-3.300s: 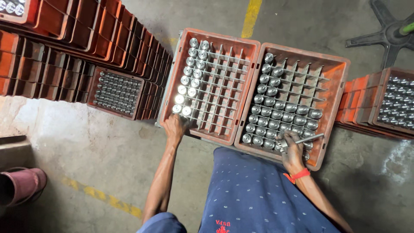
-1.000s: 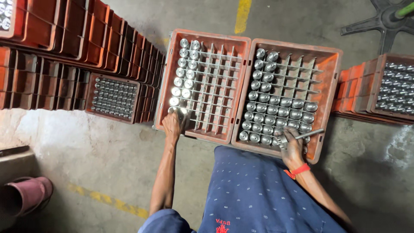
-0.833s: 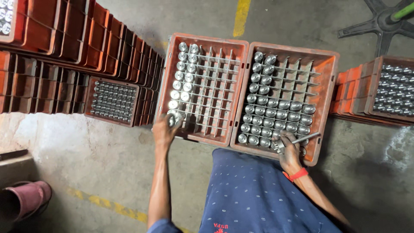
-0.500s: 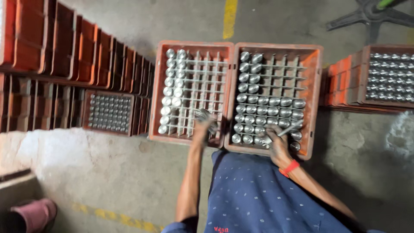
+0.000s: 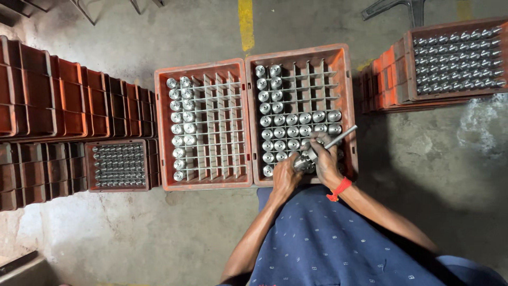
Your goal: The person places small cylindrical metal parts from a filled crate into an empty crate using a metal tool. They repeatedly pick up parts and place them into the empty crate, filling it gradually.
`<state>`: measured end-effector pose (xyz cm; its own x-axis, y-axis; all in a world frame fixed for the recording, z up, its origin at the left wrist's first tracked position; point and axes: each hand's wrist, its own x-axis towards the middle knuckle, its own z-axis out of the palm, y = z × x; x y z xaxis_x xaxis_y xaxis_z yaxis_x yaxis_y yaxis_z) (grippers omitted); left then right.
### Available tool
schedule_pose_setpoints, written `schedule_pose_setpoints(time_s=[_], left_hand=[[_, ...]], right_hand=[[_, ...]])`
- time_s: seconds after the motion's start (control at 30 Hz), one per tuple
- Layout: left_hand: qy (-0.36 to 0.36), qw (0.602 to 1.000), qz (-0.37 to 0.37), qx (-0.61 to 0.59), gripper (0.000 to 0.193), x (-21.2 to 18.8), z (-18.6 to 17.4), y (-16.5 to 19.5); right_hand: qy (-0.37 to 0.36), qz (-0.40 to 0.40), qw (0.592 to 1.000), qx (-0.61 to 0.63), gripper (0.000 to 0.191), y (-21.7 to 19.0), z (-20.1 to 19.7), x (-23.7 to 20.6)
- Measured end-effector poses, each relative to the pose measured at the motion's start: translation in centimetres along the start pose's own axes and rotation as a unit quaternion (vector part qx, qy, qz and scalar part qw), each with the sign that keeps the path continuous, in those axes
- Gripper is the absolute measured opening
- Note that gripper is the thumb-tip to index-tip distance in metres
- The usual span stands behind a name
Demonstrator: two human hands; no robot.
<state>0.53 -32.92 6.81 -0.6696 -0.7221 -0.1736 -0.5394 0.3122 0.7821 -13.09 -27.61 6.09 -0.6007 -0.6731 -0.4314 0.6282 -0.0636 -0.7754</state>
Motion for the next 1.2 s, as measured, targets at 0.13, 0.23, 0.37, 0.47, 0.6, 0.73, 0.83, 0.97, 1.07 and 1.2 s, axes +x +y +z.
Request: schedule_pose_setpoints(time_s=[0.13, 0.23, 0.37, 0.47, 0.6, 0.73, 0.83, 0.97, 1.07, 1.2], left_hand=[[-0.008, 1.000, -0.001, 0.012, 0.052, 0.2, 1.2, 0.3], [-0.035, 0.999, -0.002, -0.023, 0.056, 1.0, 2.0, 0.8], [-0.104, 0.993, -0.030, -0.051, 0.075, 1.5, 1.9, 1.7], [-0.201, 0.972, -0.066, -0.104, 0.063, 2.2, 0.4, 1.9], [-0.119, 0.991, -0.058, -0.004, 0.067, 6.1, -2.1, 0.6], [0.030, 0.983, 0.074, 0.168, 0.067, 12.0, -2.8, -1.5], [0.063, 0.961, 0.155, 0.219, 0.087, 14.0, -3.0, -2.2], [0.106, 0.982, 0.127, 0.093, 0.071, 12.1, -3.6, -2.6], [0.161, 0.980, 0.104, 0.059, 0.069, 8.6, -6.5, -4.4], [0.262, 0.957, -0.026, 0.126, 0.066, 4.8, -13.9, -11.4]], right_hand=[[0.048, -0.019, 0.999, -0.003, 0.014, 0.3, -1.0, 0.3], [-0.084, -0.119, 0.985, -0.095, 0.009, 0.0, -1.8, 0.3], [-0.082, 0.020, 0.994, -0.072, 0.015, -1.1, -3.1, 1.3], [-0.006, 0.078, 0.997, 0.015, 0.018, -2.3, -4.4, 3.3], [0.078, -0.019, 0.990, 0.117, 0.014, -4.5, -7.4, 5.4], [0.103, -0.038, 0.989, 0.095, 0.014, -4.5, -8.9, 5.1], [0.081, -0.019, 0.993, 0.087, 0.012, -3.2, -8.7, 3.9], [0.074, -0.010, 0.992, 0.103, 0.012, -1.4, -8.2, 2.7], [0.098, 0.007, 0.993, 0.070, 0.016, -0.6, -9.0, 1.9], [0.095, 0.001, 0.994, 0.050, 0.018, 0.2, -10.2, 0.7]])
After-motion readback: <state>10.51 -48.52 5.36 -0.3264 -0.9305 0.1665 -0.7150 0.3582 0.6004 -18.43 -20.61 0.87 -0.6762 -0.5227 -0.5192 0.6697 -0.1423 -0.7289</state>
